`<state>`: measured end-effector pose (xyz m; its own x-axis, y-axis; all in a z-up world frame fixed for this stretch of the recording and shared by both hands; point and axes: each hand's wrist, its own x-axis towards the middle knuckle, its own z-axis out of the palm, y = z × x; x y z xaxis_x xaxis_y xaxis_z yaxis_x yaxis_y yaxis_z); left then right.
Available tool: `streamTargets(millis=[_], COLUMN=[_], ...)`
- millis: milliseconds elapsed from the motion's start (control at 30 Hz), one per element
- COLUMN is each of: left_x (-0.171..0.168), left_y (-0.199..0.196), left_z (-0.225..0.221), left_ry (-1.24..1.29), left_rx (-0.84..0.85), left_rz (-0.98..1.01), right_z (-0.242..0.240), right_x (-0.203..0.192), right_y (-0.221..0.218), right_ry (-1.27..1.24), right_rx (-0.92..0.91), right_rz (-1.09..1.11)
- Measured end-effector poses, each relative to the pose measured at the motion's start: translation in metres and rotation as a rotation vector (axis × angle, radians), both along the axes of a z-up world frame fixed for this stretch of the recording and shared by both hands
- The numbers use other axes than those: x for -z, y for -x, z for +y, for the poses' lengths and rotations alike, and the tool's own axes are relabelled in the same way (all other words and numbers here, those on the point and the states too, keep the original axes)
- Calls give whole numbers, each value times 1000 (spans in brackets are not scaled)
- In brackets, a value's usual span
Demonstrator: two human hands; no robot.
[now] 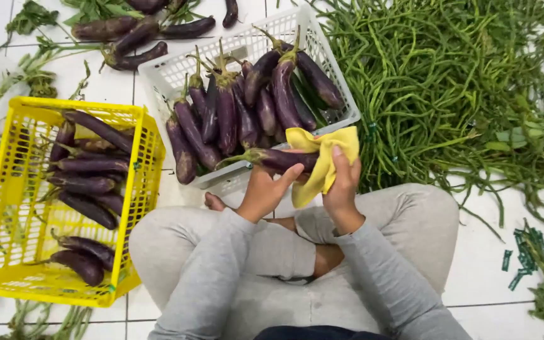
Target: A person sits on the floor and cleans eggplants by wiping each one with a cloth before sorting them into a basket.
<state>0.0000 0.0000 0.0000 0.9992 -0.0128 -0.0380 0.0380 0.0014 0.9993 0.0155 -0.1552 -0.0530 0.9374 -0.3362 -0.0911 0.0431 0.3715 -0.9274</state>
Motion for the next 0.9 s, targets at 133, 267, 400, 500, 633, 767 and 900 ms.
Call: streamTargets(millis=[133,267,400,500,633,767,900], left_x=[20,25,36,6,5,27,12], left_y=[1,-1,2,13,11,-1,2], left_z=[0,12,12,2,-3,12,19], left_ry=[13,69,-58,-203,-140,-18,-109], left_rx=[-41,-200,-122,-25,-48,-263,-306], left_rz=[-69,-133,-136,-162,-149,-190,-209], right_z=[18,47,42,38,31,43,49], right_x=[-11,-44,-37,-75,-27,-5,-37], right_y=[19,40,41,30,28,53,52], right_ry=[285,448,277,225,250,304,285], right_rx=[-96,-394,-594,-484,-464,-527,-605], right_rz=[-100,-401,-409,-215,-229,-134,-19])
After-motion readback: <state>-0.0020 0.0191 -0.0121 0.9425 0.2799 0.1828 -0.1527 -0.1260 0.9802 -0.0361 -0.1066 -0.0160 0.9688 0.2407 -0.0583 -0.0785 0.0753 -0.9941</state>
